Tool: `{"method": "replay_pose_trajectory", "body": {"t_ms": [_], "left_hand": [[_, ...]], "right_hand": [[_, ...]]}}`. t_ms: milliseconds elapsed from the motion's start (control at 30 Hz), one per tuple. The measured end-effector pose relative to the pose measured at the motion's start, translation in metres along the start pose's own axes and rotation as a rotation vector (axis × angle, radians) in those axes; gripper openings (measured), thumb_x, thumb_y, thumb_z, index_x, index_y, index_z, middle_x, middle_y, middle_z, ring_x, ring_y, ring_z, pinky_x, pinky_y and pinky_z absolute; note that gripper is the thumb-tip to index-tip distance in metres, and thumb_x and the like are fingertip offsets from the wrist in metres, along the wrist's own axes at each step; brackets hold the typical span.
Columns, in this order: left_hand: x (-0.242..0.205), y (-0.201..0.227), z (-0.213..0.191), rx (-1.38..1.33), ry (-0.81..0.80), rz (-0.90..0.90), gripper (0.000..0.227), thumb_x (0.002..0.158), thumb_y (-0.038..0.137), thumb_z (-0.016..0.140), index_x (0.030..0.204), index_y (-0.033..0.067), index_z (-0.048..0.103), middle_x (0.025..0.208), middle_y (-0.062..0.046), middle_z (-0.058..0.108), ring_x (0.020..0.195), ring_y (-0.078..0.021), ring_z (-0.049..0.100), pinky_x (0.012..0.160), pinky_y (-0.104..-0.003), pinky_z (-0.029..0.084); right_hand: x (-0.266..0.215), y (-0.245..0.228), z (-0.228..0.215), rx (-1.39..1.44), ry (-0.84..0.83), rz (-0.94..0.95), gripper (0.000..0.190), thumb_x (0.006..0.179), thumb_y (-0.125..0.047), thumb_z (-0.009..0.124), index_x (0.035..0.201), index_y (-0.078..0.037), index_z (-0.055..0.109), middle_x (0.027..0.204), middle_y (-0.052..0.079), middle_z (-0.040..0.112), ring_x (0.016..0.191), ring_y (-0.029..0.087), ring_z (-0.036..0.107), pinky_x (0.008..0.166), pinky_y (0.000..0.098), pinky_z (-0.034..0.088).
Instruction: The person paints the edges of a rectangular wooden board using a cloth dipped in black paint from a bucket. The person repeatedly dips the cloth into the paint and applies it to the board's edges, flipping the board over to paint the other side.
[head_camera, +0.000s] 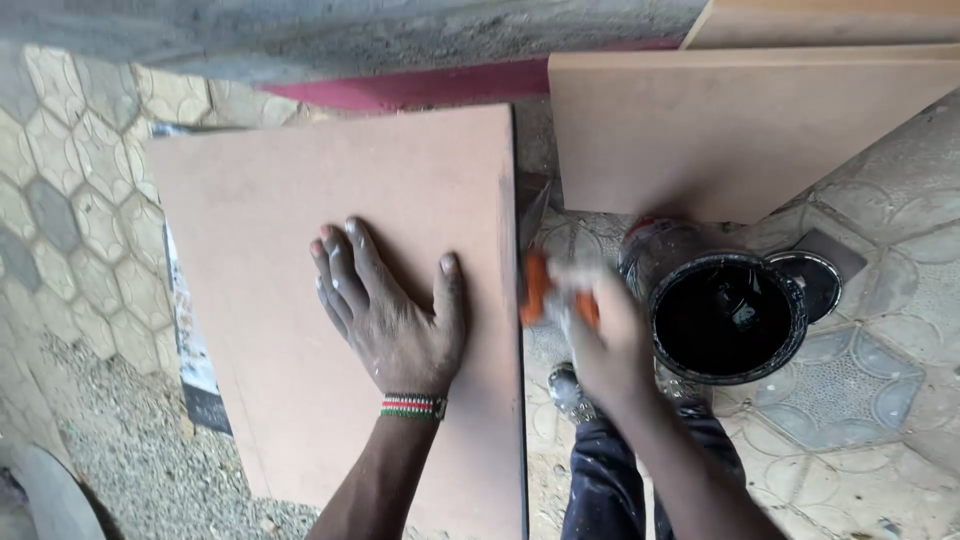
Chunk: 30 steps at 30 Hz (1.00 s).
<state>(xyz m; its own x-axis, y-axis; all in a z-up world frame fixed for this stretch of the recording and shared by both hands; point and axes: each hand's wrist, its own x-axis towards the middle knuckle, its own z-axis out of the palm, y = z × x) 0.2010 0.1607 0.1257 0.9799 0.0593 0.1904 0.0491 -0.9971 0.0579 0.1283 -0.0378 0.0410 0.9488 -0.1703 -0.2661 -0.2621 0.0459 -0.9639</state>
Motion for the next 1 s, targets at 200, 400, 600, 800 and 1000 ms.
{"method": "replay_pose_trajectory", "body": {"t_ms": [200, 400, 600, 800, 1000], "left_hand": [[0.002, -0.005, -0.001, 0.01, 0.004, 0.055, 0.1, 0.118, 0.062, 0.066, 0.183, -0.0085, 0.04, 0.189, -0.037, 0.041, 0.18, -0.0562, 0.034, 0.15, -0.069, 0.028], [0.002, -0.001, -0.003, 0.04, -0.019, 0.028, 0.105, 0.115, 0.066, 0.065, 0.183, -0.0087, 0.039, 0.188, -0.036, 0.041, 0.179, -0.0555, 0.035, 0.149, -0.067, 0.027], [0.003, 0.004, -0.003, 0.055, -0.029, 0.035, 0.109, 0.113, 0.072, 0.062, 0.183, -0.0076, 0.038, 0.189, -0.035, 0.042, 0.18, -0.0551, 0.034, 0.15, -0.067, 0.027], [0.003, -0.001, -0.004, 0.067, -0.019, 0.04, 0.109, 0.115, 0.072, 0.06, 0.182, -0.0109, 0.038, 0.187, -0.038, 0.043, 0.178, -0.0579, 0.035, 0.149, -0.069, 0.026], [-0.002, -0.01, 0.001, 0.127, -0.108, 0.069, 0.132, 0.106, 0.091, 0.058, 0.186, -0.0103, 0.03, 0.192, -0.039, 0.034, 0.182, -0.0579, 0.023, 0.15, -0.069, 0.018]], "right_hand": [[0.192, -0.062, -0.022, 0.114, -0.211, -0.25, 0.038, 0.104, 0.015, 0.066, 0.135, -0.006, 0.068, 0.135, 0.009, 0.076, 0.125, 0.017, 0.073, 0.111, 0.0295, 0.058], [-0.068, 0.049, -0.022, 0.576, -0.603, 0.492, 0.052, 0.108, -0.062, 0.071, 0.122, -0.012, 0.07, 0.118, 0.012, 0.089, 0.109, 0.026, 0.088, 0.105, 0.0422, 0.067], [-0.135, 0.018, 0.002, 0.153, -0.208, 0.286, 0.014, 0.105, -0.014, 0.069, 0.116, -0.01, 0.075, 0.105, 0.006, 0.088, 0.091, 0.019, 0.087, 0.083, 0.0331, 0.067], [0.183, -0.069, 0.001, 0.072, -0.11, -0.413, 0.012, 0.117, -0.004, 0.067, 0.127, -0.008, 0.061, 0.119, 0.009, 0.071, 0.111, 0.022, 0.07, 0.101, 0.0386, 0.055], [0.196, -0.043, -0.021, 0.252, -0.235, -0.371, 0.021, 0.098, -0.011, 0.075, 0.113, -0.016, 0.061, 0.114, 0.001, 0.06, 0.114, 0.017, 0.054, 0.109, 0.0375, 0.042]]}}
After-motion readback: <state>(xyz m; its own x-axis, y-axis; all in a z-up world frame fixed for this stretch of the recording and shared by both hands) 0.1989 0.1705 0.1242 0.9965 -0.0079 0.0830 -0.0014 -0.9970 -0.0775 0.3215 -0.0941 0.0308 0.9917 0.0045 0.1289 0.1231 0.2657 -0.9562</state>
